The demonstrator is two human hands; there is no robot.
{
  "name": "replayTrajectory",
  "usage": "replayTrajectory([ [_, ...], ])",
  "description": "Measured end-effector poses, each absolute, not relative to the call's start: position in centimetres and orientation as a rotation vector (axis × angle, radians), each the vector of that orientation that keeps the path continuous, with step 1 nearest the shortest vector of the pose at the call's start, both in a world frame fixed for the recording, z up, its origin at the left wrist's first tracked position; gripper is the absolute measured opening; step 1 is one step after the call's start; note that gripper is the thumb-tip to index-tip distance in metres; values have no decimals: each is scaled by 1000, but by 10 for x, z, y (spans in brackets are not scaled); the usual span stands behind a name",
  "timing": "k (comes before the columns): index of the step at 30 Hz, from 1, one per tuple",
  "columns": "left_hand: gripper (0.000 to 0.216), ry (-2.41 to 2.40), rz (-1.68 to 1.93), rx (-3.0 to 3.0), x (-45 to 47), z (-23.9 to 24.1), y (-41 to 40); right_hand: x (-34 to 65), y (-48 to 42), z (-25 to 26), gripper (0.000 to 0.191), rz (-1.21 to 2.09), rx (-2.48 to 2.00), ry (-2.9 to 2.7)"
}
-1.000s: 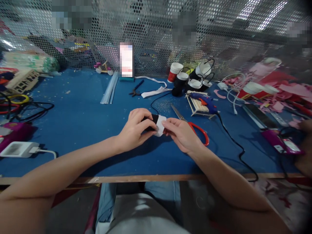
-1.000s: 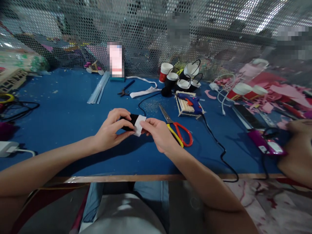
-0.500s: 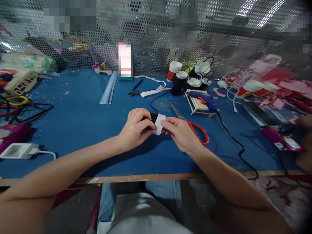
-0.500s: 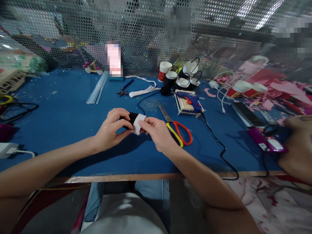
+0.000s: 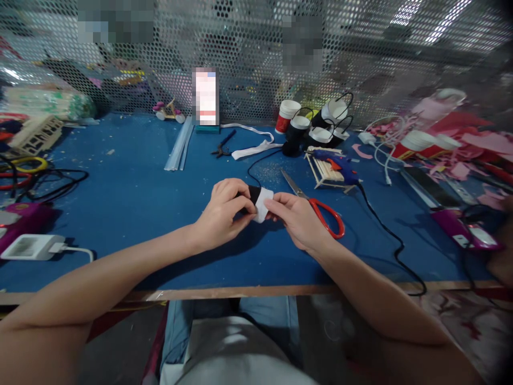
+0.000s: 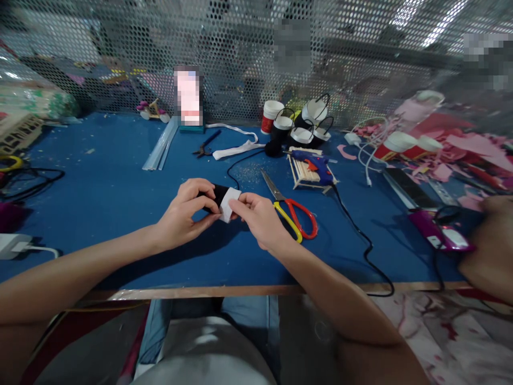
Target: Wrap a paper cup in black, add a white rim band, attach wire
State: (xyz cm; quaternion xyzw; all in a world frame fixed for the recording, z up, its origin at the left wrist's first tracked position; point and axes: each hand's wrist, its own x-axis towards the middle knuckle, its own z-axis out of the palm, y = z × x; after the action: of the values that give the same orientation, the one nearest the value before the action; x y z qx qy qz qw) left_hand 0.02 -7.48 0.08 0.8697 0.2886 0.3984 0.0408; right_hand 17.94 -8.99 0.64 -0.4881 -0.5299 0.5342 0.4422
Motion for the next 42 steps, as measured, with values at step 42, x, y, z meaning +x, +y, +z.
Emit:
replayTrajectory([
  [42, 40, 943, 932, 1854, -12, 0, -54, 191, -81, 11, 22, 1747, -1111, -1117],
])
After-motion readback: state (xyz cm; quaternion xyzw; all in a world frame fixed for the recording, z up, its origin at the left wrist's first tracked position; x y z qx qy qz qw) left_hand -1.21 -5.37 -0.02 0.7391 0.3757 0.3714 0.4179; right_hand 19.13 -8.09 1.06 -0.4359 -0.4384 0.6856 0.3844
